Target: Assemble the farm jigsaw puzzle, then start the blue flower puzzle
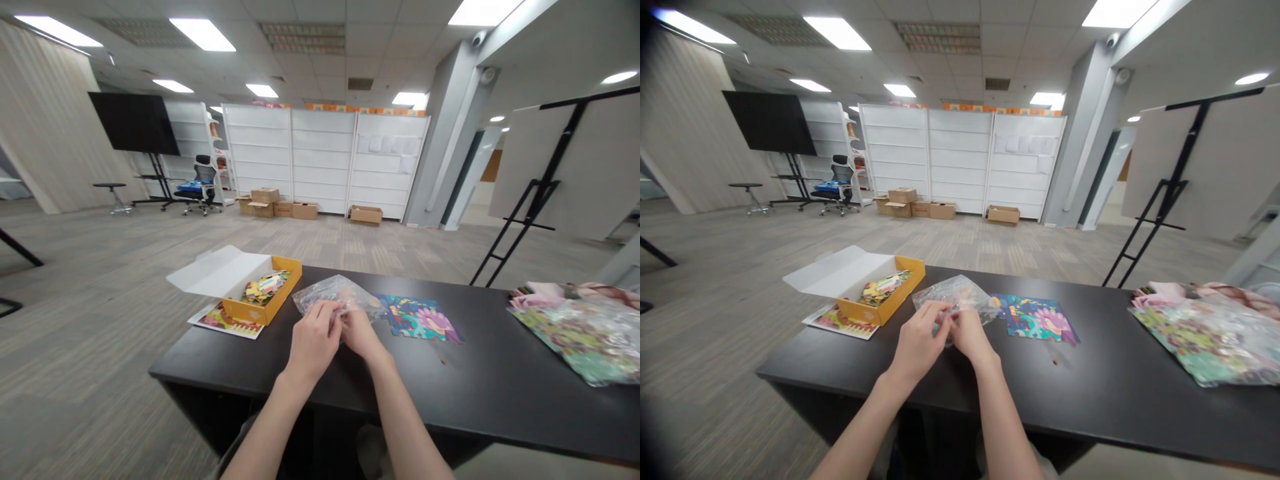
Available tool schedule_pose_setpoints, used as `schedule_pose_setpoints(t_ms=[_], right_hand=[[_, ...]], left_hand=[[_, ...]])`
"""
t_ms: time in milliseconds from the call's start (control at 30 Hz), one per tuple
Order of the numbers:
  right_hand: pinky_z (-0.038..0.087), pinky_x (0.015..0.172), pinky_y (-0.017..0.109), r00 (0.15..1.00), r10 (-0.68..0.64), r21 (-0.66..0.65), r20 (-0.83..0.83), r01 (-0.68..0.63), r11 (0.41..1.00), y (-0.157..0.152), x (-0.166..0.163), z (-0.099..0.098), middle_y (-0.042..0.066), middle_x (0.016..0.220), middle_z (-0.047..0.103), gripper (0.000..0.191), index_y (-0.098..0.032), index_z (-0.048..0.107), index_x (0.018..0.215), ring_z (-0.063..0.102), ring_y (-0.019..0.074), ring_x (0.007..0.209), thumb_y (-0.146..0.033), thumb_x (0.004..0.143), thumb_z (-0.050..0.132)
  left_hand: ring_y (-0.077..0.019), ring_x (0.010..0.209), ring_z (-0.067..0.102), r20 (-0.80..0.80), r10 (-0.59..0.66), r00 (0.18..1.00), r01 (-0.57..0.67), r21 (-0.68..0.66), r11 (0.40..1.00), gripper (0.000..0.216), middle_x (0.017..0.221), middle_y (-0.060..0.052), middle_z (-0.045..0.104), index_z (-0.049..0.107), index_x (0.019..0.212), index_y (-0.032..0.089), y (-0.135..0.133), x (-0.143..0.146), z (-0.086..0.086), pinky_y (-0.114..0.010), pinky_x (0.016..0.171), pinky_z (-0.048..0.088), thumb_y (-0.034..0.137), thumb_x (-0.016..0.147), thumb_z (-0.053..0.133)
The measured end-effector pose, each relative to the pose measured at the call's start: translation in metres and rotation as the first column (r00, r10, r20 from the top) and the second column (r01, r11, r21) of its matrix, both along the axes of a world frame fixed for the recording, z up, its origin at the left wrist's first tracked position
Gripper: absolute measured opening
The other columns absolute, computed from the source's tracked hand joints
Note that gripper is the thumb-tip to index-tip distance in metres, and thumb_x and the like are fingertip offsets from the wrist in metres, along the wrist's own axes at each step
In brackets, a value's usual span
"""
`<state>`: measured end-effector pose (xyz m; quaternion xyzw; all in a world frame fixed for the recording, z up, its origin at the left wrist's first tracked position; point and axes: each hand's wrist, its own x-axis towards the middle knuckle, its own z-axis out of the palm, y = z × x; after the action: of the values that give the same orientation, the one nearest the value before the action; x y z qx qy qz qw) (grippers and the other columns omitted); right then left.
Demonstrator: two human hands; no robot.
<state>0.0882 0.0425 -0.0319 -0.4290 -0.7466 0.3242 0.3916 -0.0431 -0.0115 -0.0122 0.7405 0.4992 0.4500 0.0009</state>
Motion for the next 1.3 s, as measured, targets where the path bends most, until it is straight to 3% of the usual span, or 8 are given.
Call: schedule_pose_setpoints(t_ms=[200,300,367,467,600,833,1100,1300], right_hand=[[0.055,0.088,0.04,0.998,0.021,0.135,0.067,-0.03,0.99,-0.022,0.036,0.013,0.011,0.117,0.072,0.029,-0.019,0.07,0.113,0.067,0.0254,0.102,-0.026,0.086,0.061],[0.056,0.08,0.035,0.992,0.096,-0.044,0.084,-0.093,0.995,-0.032,0.079,0.02,0.006,0.098,0.075,0.023,-0.02,0.071,0.105,0.07,0.0217,0.088,-0.03,0.088,0.059],[0.056,0.07,0.034,0.992,-0.049,-0.105,0.117,0.061,0.993,-0.031,0.109,0.018,0.005,0.082,0.073,0.026,-0.018,0.069,0.105,0.07,0.0214,0.075,-0.033,0.091,0.053],[0.053,0.08,0.039,0.884,-0.365,0.082,0.291,0.357,0.93,-0.023,0.14,0.006,0.009,0.089,0.073,0.025,-0.016,0.07,0.1,0.069,0.0244,0.083,-0.03,0.091,0.052],[0.045,0.099,0.042,0.748,-0.457,0.265,0.481,0.372,0.889,-0.02,0.14,-0.008,0.014,0.118,0.068,0.028,-0.018,0.07,0.112,0.062,0.0285,0.111,-0.031,0.089,0.062],[0.042,0.096,0.04,0.584,-0.487,0.222,0.65,0.467,0.856,-0.026,0.119,0.001,0.014,0.117,0.067,0.03,-0.018,0.07,0.112,0.06,0.0299,0.112,-0.039,0.091,0.064],[0.041,0.089,0.036,0.589,-0.488,0.176,0.644,0.506,0.844,-0.029,0.133,0.007,0.012,0.109,0.069,0.021,-0.018,0.072,0.1,0.061,0.0278,0.104,-0.03,0.085,0.064],[0.042,0.086,0.031,0.696,-0.391,0.071,0.603,0.441,0.895,-0.046,0.161,0.01,0.009,0.103,0.07,0.03,-0.018,0.073,0.103,0.062,0.0239,0.098,-0.017,0.074,0.065]], left_hand=[[-0.0241,0.115,0.059,-0.112,-0.014,0.994,0.025,0.106,0.994,0.03,0.118,-0.007,0.067,0.06,0.115,0.021,0.0,0.005,0.001,-0.042,0.104,0.049,0.007,0.089,0.052],[-0.0274,0.125,0.054,-0.211,-0.001,0.977,0.013,0.057,0.998,0.036,0.129,-0.008,0.064,0.059,0.122,0.021,-0.005,0.014,0.003,-0.045,0.108,0.046,0.013,0.087,0.058],[-0.0301,0.131,0.05,-0.278,0.034,0.96,-0.031,0.014,0.999,0.04,0.138,-0.009,0.061,0.057,0.127,0.021,-0.007,0.022,0.001,-0.048,0.108,0.044,0.017,0.087,0.061],[-0.032,0.129,0.051,-0.38,0.065,0.923,-0.096,-0.063,0.993,0.048,0.142,-0.011,0.058,0.054,0.134,0.02,-0.006,0.033,-0.006,-0.049,0.103,0.045,0.016,0.087,0.061],[-0.0317,0.121,0.057,-0.493,0.06,0.868,-0.15,-0.146,0.978,0.041,0.134,-0.011,0.063,0.059,0.128,0.02,0.002,0.042,-0.011,-0.048,0.096,0.046,0.009,0.088,0.054],[-0.0286,0.113,0.062,-0.563,0.045,0.825,-0.204,-0.223,0.953,0.036,0.115,-0.009,0.071,0.067,0.107,0.019,0.016,0.028,-0.011,-0.046,0.095,0.042,0.0,0.086,0.046],[-0.0252,0.116,0.063,-0.579,0.076,0.812,-0.29,-0.286,0.913,0.041,0.117,-0.01,0.072,0.066,0.11,0.019,0.024,0.01,-0.003,-0.042,0.099,0.041,0.0,0.086,0.039],[-0.0323,0.128,0.056,-0.613,0.001,0.79,-0.311,-0.4,0.862,0.047,0.135,-0.017,0.064,0.056,0.132,0.012,0.01,0.016,0.017,-0.047,0.105,0.041,0.011,0.086,0.051]])
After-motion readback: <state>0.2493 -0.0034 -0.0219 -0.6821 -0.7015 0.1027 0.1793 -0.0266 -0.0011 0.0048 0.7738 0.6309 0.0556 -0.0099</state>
